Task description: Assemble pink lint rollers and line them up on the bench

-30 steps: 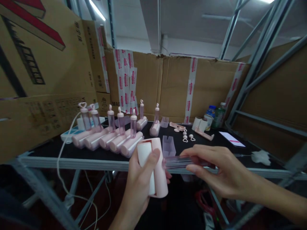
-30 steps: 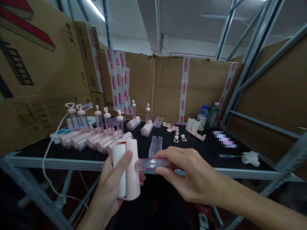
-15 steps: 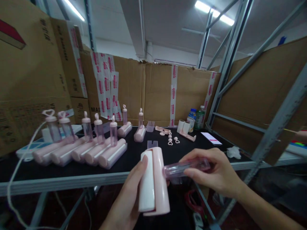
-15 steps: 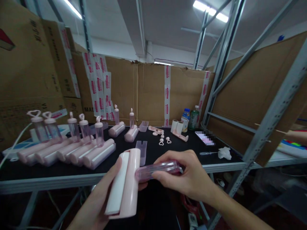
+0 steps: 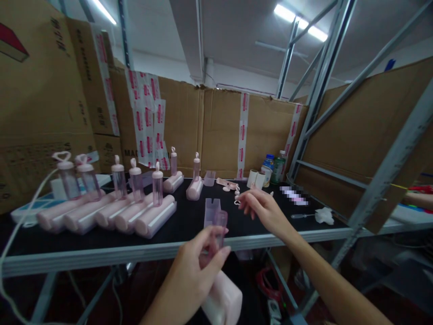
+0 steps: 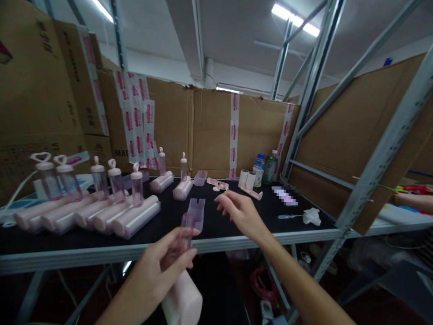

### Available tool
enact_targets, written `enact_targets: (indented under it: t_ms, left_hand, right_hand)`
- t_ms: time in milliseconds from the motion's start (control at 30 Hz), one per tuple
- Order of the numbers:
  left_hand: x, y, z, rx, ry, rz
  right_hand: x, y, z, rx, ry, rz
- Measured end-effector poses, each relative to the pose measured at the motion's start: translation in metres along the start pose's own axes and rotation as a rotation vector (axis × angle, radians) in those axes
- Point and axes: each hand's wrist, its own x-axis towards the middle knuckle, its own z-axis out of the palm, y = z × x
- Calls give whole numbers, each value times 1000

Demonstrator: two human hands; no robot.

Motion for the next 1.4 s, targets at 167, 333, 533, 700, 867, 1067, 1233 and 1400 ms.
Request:
enact_targets:
  t_ms: [167, 333, 533, 700, 867, 1067, 1233, 1400]
  left_hand:
    - [7, 0, -8, -95, 253, 43]
    - [3, -4, -7, 25, 242, 89]
    - [3, -19, -10, 421, 130, 140]
    - [3, -14, -3, 712, 27, 176]
    - [1, -6, 1, 900, -41, 183]
    - [-1, -4, -1, 1012, -71, 218]
    - [-1, -5, 2, 946, -29, 256]
    - [-4, -9, 4, 803, -6, 355]
  right_hand:
    - [40, 81, 2, -429, 60, 198]
    - [44, 107, 8, -523, 27, 275]
    - [30, 75, -3, -449, 38, 164]
    - [5, -12, -21, -106, -91, -41]
    - [-6, -75, -26, 65, -273, -76]
    - [-12, -90, -13, -219, -113, -443]
    - [-20, -93, -2, -218, -11, -471]
    - [-24, -99, 0, -201, -4, -484]
